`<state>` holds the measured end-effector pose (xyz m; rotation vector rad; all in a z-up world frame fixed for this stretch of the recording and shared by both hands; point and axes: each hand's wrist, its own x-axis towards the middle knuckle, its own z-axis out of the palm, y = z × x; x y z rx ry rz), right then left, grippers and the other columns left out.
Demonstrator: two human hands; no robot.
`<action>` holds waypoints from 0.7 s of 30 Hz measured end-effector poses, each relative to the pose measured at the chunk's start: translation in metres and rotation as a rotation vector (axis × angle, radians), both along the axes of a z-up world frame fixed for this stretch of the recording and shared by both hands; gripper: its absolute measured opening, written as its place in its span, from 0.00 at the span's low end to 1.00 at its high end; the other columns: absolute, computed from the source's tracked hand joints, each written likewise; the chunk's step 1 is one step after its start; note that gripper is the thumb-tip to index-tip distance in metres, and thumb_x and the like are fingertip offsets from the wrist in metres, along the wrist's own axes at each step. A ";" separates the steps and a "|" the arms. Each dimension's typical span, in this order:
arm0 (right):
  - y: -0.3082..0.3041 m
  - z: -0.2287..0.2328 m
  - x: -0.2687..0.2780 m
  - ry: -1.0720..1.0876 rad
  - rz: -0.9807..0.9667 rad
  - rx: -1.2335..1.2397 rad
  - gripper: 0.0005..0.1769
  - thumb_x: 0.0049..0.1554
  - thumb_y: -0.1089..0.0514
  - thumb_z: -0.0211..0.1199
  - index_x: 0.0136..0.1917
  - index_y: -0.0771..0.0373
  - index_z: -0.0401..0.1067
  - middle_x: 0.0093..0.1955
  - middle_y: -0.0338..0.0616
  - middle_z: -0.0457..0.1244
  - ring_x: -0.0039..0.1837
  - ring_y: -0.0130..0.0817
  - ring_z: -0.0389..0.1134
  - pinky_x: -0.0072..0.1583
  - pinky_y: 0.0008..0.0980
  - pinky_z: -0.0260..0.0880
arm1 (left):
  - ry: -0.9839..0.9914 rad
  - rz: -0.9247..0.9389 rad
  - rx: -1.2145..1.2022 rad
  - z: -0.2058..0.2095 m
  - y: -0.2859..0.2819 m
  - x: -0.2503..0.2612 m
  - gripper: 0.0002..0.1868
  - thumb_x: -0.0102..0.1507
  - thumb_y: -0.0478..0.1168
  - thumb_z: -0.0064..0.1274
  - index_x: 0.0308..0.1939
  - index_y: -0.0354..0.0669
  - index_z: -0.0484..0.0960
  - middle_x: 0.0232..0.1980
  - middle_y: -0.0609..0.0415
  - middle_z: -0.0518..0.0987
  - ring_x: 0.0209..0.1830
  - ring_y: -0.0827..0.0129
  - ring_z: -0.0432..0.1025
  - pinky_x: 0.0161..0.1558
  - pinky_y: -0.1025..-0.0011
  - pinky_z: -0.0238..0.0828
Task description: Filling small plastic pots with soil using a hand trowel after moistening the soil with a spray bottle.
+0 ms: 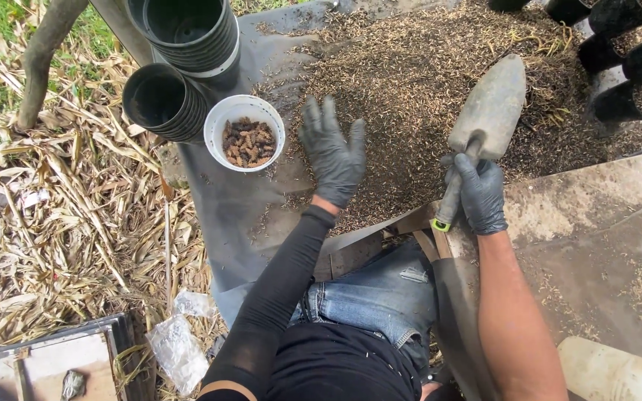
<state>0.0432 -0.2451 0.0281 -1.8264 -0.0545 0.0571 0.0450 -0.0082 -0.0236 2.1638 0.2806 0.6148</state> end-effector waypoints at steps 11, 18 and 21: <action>0.004 0.007 -0.005 0.002 -0.037 -0.050 0.21 0.66 0.41 0.62 0.44 0.61 0.75 0.33 0.44 0.66 0.38 0.29 0.67 0.45 0.31 0.70 | -0.033 0.161 0.046 -0.027 0.022 0.011 0.37 0.74 0.55 0.40 0.80 0.38 0.51 0.79 0.31 0.58 0.79 0.39 0.55 0.78 0.47 0.47; 0.001 -0.006 0.000 -0.016 -0.045 -0.048 0.21 0.66 0.43 0.63 0.42 0.62 0.74 0.33 0.45 0.67 0.39 0.31 0.67 0.45 0.33 0.69 | -0.115 0.162 -0.310 -0.013 0.015 0.029 0.33 0.76 0.55 0.36 0.79 0.42 0.52 0.80 0.34 0.58 0.81 0.44 0.53 0.81 0.53 0.44; 0.003 0.002 -0.003 -0.015 -0.051 -0.058 0.21 0.66 0.42 0.62 0.43 0.61 0.74 0.34 0.45 0.67 0.39 0.30 0.67 0.45 0.33 0.69 | -0.193 0.086 -0.500 0.010 -0.001 0.038 0.35 0.76 0.60 0.35 0.80 0.44 0.51 0.81 0.35 0.56 0.82 0.45 0.50 0.82 0.51 0.41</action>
